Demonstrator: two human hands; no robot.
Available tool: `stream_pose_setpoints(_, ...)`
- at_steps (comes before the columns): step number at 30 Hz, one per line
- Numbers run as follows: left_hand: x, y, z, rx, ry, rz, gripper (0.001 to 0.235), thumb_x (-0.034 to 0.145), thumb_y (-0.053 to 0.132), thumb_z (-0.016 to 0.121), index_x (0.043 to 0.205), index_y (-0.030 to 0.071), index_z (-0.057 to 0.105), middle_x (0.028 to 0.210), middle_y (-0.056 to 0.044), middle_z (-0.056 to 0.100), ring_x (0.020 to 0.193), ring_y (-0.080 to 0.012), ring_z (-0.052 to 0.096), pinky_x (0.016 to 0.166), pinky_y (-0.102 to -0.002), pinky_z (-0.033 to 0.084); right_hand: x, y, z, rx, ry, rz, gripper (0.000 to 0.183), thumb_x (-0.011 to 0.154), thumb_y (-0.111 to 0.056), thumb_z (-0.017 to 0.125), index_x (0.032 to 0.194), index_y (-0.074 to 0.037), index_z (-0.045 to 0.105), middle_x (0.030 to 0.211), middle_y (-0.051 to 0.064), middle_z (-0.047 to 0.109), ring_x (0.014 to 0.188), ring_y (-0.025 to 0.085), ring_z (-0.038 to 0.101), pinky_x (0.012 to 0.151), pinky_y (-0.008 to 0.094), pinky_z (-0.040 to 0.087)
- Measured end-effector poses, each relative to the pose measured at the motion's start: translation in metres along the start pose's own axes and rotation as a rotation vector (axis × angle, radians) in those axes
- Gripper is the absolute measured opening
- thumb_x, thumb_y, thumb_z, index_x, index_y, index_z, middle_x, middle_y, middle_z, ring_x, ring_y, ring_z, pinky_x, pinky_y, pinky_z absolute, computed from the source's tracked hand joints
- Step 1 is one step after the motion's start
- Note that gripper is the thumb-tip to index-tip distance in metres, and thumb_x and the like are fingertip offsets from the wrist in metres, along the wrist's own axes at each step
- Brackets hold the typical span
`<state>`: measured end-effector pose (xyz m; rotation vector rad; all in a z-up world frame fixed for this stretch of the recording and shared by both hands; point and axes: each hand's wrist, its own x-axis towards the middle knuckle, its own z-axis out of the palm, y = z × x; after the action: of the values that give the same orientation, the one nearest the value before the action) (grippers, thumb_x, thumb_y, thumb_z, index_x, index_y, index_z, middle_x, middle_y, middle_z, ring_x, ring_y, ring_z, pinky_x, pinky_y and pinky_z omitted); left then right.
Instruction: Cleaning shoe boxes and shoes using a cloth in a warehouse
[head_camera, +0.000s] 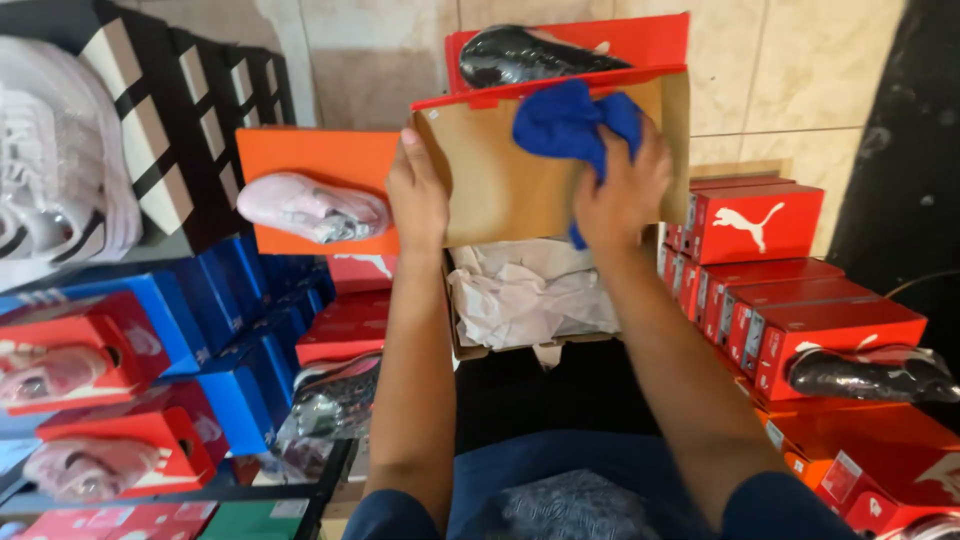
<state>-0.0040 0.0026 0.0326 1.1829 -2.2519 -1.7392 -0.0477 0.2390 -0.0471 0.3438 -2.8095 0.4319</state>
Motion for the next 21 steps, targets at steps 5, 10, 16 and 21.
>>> stream_pose_setpoints(5,0.007,-0.042,0.004,-0.072,0.011,0.008,0.071,0.109,0.055,0.032,0.142,-0.002,0.058,0.139,-0.032,0.059,0.137,-0.0453,0.05,0.118,-0.056,0.037,-0.019,-0.124,0.016,0.256,-0.115,-0.214,0.025,0.079,-0.026,0.072,0.103,-0.019,0.075,0.144,0.015,0.054,0.132,0.042,0.048,0.103,0.059,0.038)
stream_pose_setpoints(10,-0.016,-0.027,-0.023,-0.265,0.033,0.026,0.066,0.111,0.052,0.034,0.144,0.0,0.057,0.143,-0.028,0.058,0.139,-0.0391,0.049,0.119,-0.054,0.037,-0.028,-0.105,-0.022,0.669,-0.138,-0.407,0.036,0.082,-0.03,0.07,0.117,-0.024,0.075,0.144,0.011,0.058,0.131,0.038,0.055,0.104,0.053,0.041)
stream_pose_setpoints(16,-0.078,-0.066,-0.076,-0.378,-0.152,0.095,0.079,0.108,0.058,0.015,0.11,0.003,0.072,0.115,-0.018,0.065,0.125,-0.0344,0.056,0.105,-0.052,0.049,-0.272,0.236,-0.061,1.295,-1.162,1.016,0.057,0.087,-0.028,0.073,0.136,0.002,0.064,0.136,0.025,0.066,0.127,0.044,0.06,0.11,0.059,0.041)
stream_pose_setpoints(21,-0.119,-0.078,-0.107,-0.235,-0.325,0.122,0.052,0.108,0.026,0.043,0.07,0.001,0.069,0.123,-0.012,0.066,0.132,-0.0301,0.053,0.115,-0.044,0.04,-0.176,0.198,-0.229,1.015,-1.456,1.491,0.053,0.088,-0.032,0.066,0.092,0.021,0.072,0.072,0.031,0.072,0.053,0.038,0.065,0.049,0.046,0.052)
